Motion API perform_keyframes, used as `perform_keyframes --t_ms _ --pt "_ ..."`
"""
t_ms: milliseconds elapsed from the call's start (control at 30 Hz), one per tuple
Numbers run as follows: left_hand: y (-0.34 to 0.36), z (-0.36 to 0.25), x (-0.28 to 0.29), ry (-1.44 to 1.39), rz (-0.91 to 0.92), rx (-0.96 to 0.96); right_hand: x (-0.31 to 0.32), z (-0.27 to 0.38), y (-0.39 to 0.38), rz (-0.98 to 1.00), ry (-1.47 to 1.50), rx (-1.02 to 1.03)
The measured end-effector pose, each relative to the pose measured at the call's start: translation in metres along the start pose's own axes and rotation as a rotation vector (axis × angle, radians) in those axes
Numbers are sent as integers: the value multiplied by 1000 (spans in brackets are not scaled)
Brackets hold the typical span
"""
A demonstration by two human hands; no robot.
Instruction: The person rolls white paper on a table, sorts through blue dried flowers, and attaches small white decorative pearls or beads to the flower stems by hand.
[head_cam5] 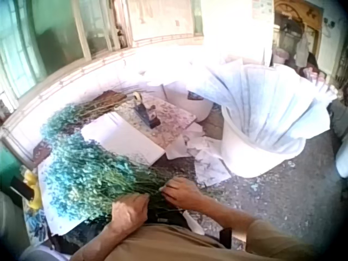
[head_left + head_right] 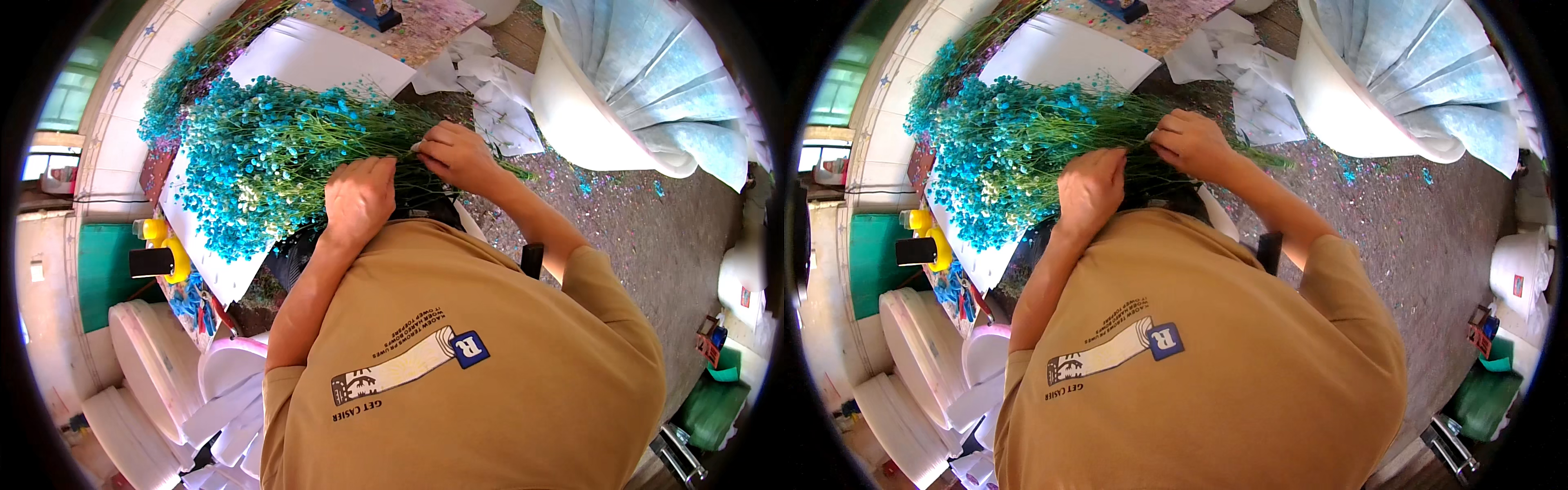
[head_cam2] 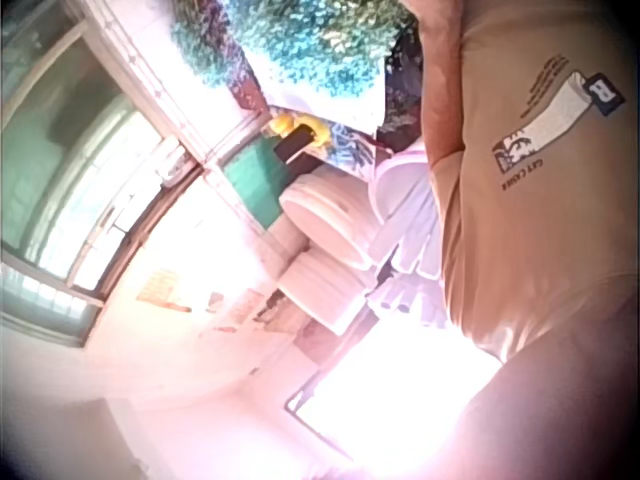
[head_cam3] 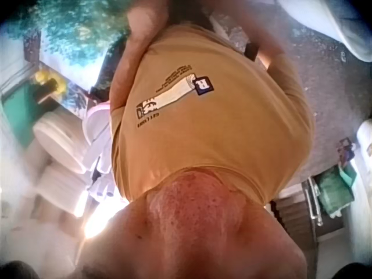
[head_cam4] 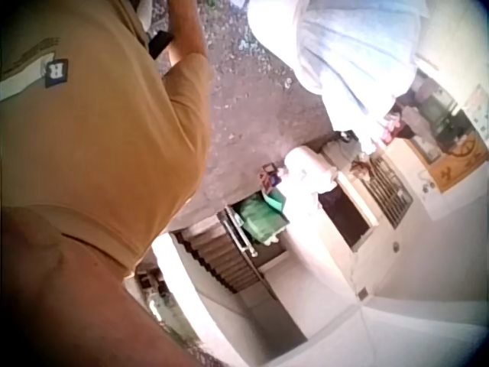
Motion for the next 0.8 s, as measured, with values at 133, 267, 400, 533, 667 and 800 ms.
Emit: perform_keyframes --t_ms 133,267,400,533,667,800 --pt "-5 1 -1 -12 38 25 -13 -3 5 60 27 -37" --pt "-16 -3 15 -10 70 64 -10 -13 9 21 123 -381" --pt "-28 -10 75 -199 27 91 -4 -14 11 86 177 -327" --pt "-53 6 181 -483 -138 663 -6 -9 18 155 138 -265" --pt "-94 59 263 -758 -940 520 -11 -12 28 257 134 -241" --pt "-136 64 330 -1158 -956 143 -11 -11 41 339 134 -246"
Point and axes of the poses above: each hand's wrist, its own y-axis towards the middle knuckle, its own x-axis out of the back of the hand, z = x × y, the point moved 1 cm from there along y, towards the middle knuckle, and after that the axes turned 2 degrees about -y, right-handed, at the moved point
